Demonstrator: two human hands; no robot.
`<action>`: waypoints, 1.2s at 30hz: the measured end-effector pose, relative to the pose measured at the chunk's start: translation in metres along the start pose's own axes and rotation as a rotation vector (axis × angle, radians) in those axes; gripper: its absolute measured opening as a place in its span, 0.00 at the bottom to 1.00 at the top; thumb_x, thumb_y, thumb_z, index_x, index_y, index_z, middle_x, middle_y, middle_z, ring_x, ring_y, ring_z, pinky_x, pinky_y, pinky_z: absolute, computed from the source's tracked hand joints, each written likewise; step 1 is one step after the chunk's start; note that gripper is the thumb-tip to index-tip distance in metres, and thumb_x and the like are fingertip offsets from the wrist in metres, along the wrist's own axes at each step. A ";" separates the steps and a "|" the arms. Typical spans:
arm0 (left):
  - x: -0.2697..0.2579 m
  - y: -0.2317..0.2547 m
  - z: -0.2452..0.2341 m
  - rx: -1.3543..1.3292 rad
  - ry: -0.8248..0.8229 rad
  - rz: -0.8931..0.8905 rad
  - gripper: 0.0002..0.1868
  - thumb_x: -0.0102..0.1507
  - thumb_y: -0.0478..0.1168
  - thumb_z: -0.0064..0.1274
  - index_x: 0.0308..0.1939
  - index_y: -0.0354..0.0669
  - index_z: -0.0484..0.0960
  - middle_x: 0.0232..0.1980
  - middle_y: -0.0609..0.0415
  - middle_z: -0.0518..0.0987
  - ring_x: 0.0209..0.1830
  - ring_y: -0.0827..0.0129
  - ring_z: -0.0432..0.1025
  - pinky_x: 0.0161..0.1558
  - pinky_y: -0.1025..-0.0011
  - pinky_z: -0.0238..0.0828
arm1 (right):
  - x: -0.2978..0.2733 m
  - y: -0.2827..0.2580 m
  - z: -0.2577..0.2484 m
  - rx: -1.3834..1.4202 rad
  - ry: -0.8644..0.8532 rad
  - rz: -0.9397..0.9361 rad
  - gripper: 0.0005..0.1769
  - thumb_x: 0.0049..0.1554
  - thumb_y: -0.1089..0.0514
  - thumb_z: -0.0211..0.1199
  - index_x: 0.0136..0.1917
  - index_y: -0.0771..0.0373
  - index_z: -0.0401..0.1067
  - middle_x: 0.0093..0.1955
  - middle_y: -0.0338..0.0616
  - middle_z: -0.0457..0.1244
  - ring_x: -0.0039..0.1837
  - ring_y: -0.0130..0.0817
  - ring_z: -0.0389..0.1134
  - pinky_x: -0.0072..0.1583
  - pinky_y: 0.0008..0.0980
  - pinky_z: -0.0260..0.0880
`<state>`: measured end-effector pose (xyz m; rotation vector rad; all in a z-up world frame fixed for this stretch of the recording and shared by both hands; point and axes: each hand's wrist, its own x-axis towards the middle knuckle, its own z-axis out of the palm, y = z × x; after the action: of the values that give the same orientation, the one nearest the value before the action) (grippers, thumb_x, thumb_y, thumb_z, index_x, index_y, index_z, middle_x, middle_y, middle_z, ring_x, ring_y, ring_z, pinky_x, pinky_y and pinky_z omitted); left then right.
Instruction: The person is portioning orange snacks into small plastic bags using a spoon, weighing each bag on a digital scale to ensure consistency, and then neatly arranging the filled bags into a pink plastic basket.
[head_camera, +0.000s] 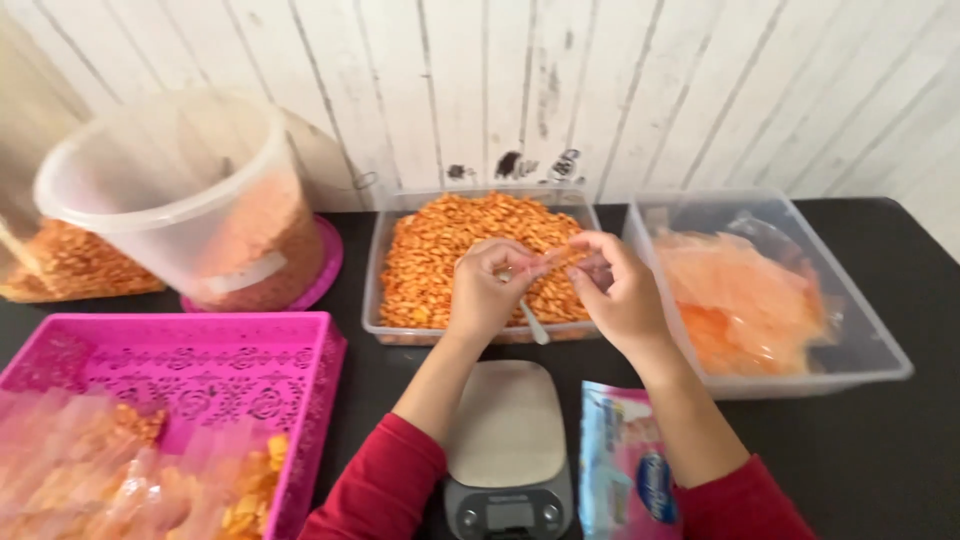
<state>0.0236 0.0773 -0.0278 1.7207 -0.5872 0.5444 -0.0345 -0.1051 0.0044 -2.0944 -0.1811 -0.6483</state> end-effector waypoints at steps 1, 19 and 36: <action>0.000 -0.003 -0.008 0.009 0.010 0.002 0.06 0.53 0.43 0.71 0.29 0.55 0.87 0.38 0.65 0.85 0.42 0.67 0.79 0.48 0.73 0.73 | 0.004 -0.003 0.012 0.008 -0.007 -0.009 0.20 0.52 0.62 0.69 0.58 0.51 0.75 0.54 0.41 0.70 0.51 0.34 0.74 0.51 0.31 0.76; -0.002 -0.063 -0.059 0.293 -0.201 0.039 0.47 0.46 0.54 0.73 0.69 0.55 0.72 0.55 0.55 0.82 0.60 0.61 0.72 0.72 0.48 0.44 | 0.048 -0.027 0.091 0.013 -0.333 0.094 0.14 0.54 0.68 0.59 0.49 0.58 0.81 0.49 0.49 0.71 0.54 0.49 0.73 0.55 0.40 0.71; -0.006 -0.077 -0.055 0.144 0.036 0.051 0.25 0.49 0.49 0.74 0.48 0.53 0.85 0.40 0.58 0.84 0.42 0.63 0.79 0.49 0.69 0.73 | 0.033 0.006 0.064 -0.324 -0.752 0.574 0.16 0.49 0.46 0.71 0.50 0.50 0.77 0.43 0.36 0.74 0.46 0.31 0.74 0.48 0.31 0.70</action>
<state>0.0656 0.1466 -0.0766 1.8314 -0.5790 0.6654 0.0204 -0.0601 -0.0115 -2.4533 0.1225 0.4981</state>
